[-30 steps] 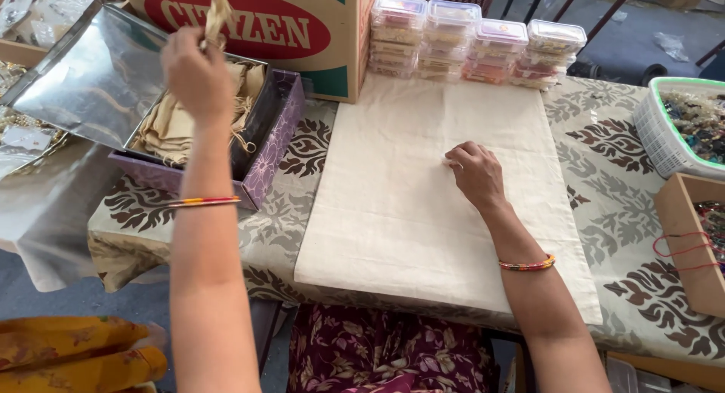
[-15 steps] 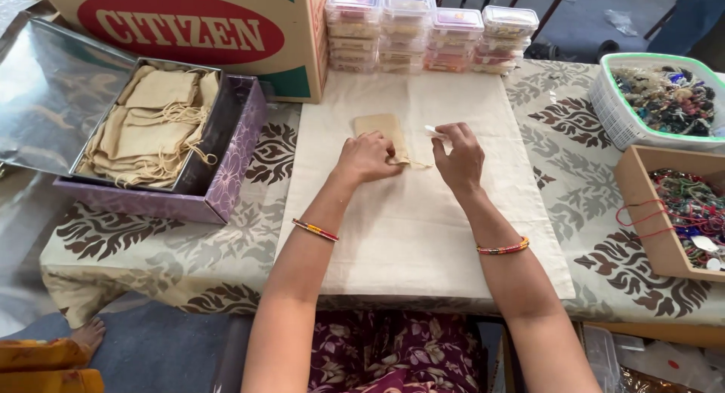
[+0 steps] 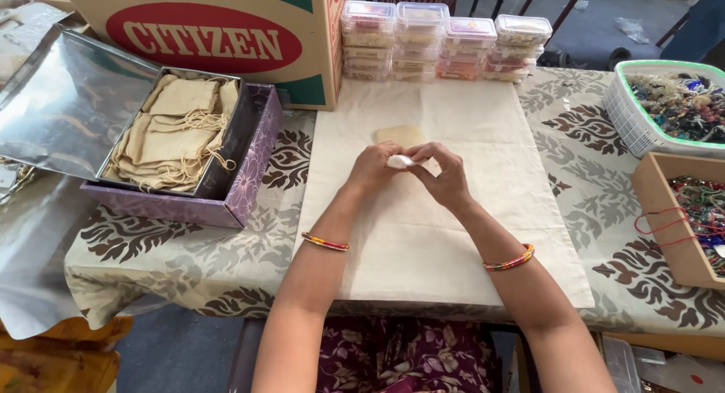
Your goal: The person packs small jewelry items, including a gold ring and a red beaded bracelet, into small plastic bags and then into small cloth pouches. They place the pouches into small plastic containers and stack them on the table.
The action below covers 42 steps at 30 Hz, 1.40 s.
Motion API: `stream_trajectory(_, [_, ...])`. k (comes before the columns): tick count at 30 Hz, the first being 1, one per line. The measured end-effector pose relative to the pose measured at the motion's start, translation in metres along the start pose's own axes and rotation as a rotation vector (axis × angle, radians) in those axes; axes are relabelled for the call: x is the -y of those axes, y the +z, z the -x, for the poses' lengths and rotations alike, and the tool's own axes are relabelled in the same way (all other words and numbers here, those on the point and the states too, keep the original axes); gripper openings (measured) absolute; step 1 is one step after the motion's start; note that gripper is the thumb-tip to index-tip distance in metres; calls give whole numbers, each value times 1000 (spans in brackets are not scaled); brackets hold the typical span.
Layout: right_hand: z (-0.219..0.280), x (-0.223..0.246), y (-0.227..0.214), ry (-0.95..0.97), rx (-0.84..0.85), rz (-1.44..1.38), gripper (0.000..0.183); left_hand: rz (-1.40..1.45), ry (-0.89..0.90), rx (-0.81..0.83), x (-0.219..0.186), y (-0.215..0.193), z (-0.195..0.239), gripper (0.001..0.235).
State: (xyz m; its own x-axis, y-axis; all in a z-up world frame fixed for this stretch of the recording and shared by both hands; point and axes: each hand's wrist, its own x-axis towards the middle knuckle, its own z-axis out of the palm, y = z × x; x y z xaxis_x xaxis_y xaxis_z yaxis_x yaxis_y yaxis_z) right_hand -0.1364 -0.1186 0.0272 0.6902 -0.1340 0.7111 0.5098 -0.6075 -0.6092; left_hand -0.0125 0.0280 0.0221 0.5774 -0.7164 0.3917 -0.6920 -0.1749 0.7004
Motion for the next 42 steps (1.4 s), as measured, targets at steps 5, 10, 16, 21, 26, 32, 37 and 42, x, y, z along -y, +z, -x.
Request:
stream_trajectory(5, [-2,1,-5,-3,65,11,24,13,-126,-37,-14,-1,-1,27])
stream_trajectory(10, [-2,5,-9,-144,95,574,13,-84,34,-84,5,13,-5,22])
stream_trajectory(16, [1,6,-7,-342,212,975,17,-121,208,-165,-9,15,-1,37])
stream_trajectory(21, [0,2,-9,-278,331,865,15,59,122,-116,0,19,-6,37])
stream_trajectory(26, [-14,30,-17,-522,204,983,24,745,-236,-15,38,29,-18,22])
stream_trajectory(32, [-7,3,-18,-385,169,751,15,990,-182,31,7,15,-10,26])
stream_trajectory(37, [-12,12,-19,8,118,402,21,505,71,-91,-16,7,-5,30])
stream_trajectory(42, [-9,-6,-24,145,108,252,22,544,-79,-76,-9,11,-6,30])
